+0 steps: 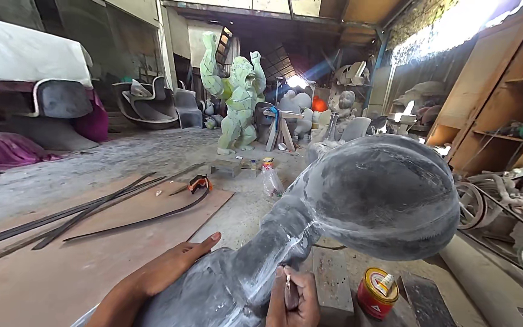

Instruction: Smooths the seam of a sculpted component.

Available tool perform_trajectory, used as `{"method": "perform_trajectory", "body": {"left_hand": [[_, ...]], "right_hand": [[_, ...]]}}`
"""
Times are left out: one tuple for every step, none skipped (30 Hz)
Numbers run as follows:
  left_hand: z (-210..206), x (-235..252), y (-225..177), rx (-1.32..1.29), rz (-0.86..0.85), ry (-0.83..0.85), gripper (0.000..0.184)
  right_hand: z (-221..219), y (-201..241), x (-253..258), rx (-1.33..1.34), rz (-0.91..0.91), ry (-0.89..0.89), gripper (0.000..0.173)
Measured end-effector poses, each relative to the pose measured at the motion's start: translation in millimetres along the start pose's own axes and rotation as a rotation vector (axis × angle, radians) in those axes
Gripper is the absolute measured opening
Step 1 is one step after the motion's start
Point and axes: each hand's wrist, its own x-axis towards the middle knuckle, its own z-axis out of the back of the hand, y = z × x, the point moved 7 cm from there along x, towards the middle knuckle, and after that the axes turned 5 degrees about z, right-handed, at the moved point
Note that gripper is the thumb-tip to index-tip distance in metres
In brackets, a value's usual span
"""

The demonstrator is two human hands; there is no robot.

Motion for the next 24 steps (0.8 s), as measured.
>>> {"method": "perform_trajectory", "body": {"left_hand": [[-0.3, -1.1, -1.1, 0.004, 0.002, -0.007, 0.101], [-1.6, -2.6, -2.2, 0.004, 0.004, -0.01, 0.101], [-3.4, -3.8, -2.8, 0.002, 0.004, -0.006, 0.101], [-4.0, -3.4, -3.4, -0.002, -0.002, -0.008, 0.101], [-4.2, -3.1, -3.4, -0.005, -0.004, -0.006, 0.1], [-3.8, -3.0, -3.5, -0.005, -0.001, -0.003, 0.1], [-2.8, -2.1, -3.4, 0.003, 0.002, -0.005, 0.101], [-1.1, -1.2, -4.3, 0.007, 0.001, -0.01, 0.102], [-0.5, -1.2, -4.4, 0.001, -0.002, -0.018, 0.102], [-2.3, -2.4, -3.1, -0.003, 0.001, -0.018, 0.101], [-3.8, -3.3, -1.8, -0.01, 0.006, -0.018, 0.101], [-3.5, -3.3, -1.2, -0.016, 0.007, -0.017, 0.1], [-2.8, -3.6, -0.9, -0.02, 0.003, -0.015, 0.099], [-2.5, -3.8, -1.0, -0.026, -0.004, -0.013, 0.098], [-2.9, -3.5, -0.8, -0.03, -0.011, -0.006, 0.097], [-3.8, -3.4, -0.1, -0.036, -0.019, 0.002, 0.097], [-4.2, -4.0, 0.6, -0.044, -0.027, 0.007, 0.096], [-3.9, -4.6, 0.6, -0.052, -0.035, 0.005, 0.095], [-3.3, -4.6, 0.2, -0.058, -0.042, 0.001, 0.095], [-4.0, -4.9, -0.7, -0.064, -0.051, 0.005, 0.095], [-5.6, -5.4, -0.9, -0.064, -0.052, 0.014, 0.095], [-7.1, -6.2, -1.1, -0.062, -0.05, 0.022, 0.095], [-8.4, -7.5, -1.8, -0.059, -0.052, 0.028, 0.095], [-8.3, -8.6, -3.1, -0.057, -0.058, 0.029, 0.095]], "right_hand": [[0.0, -3.3, 6.8, -0.01, 0.011, -0.02, 0.006], [0.0, -7.5, 14.3, -0.014, 0.013, -0.06, 0.005], [0.2, -8.9, 16.3, -0.018, 0.007, -0.1, 0.005], [0.0, -7.6, 13.8, -0.01, -0.02, -0.123, 0.005], [0.6, -4.1, 8.8, 0.003, -0.051, -0.12, 0.005], [2.0, 0.0, 3.4, 0.013, -0.067, -0.092, 0.006], [3.1, 1.3, 1.8, 0.022, -0.063, -0.055, 0.006], [2.8, -1.0, 7.0, 0.019, -0.04, -0.026, 0.006], [1.2, -5.7, 16.4, 0.011, -0.007, -0.017, 0.005], [0.7, -10.8, 22.8, 0.014, 0.024, -0.038, 0.005], [1.0, -12.9, 22.2, 0.008, 0.031, -0.055, 0.005], [0.7, -12.5, 18.4, 0.019, 0.005, -0.064, 0.005], [1.2, -10.5, 12.5, 0.045, -0.039, -0.057, 0.005], [3.2, -8.6, 5.7, 0.073, -0.067, -0.024, 0.006], [7.3, -8.1, 1.1, 0.091, -0.071, 0.031, 0.01], [12.4, -9.2, 1.1, 0.09, -0.063, 0.102, 0.015], [17.5, -11.5, 5.6, 0.06, -0.043, 0.17, 0.023], [21.2, -15.2, 12.5, 0.001, -0.013, 0.223, 0.033], [24.7, -19.5, 21.4, -0.07, 0.038, 0.25, 0.04], [28.4, -23.7, 29.3, -0.143, 0.114, 0.252, 0.038], [31.6, -28.4, 33.2, -0.203, 0.206, 0.234, 0.032], [33.5, -32.5, 33.5, -0.228, 0.295, 0.201, 0.026], [34.8, -34.5, 32.3, -0.232, 0.375, 0.171, 0.021], [33.8, -33.8, 32.9, -0.236, 0.448, 0.149, 0.017]]}}
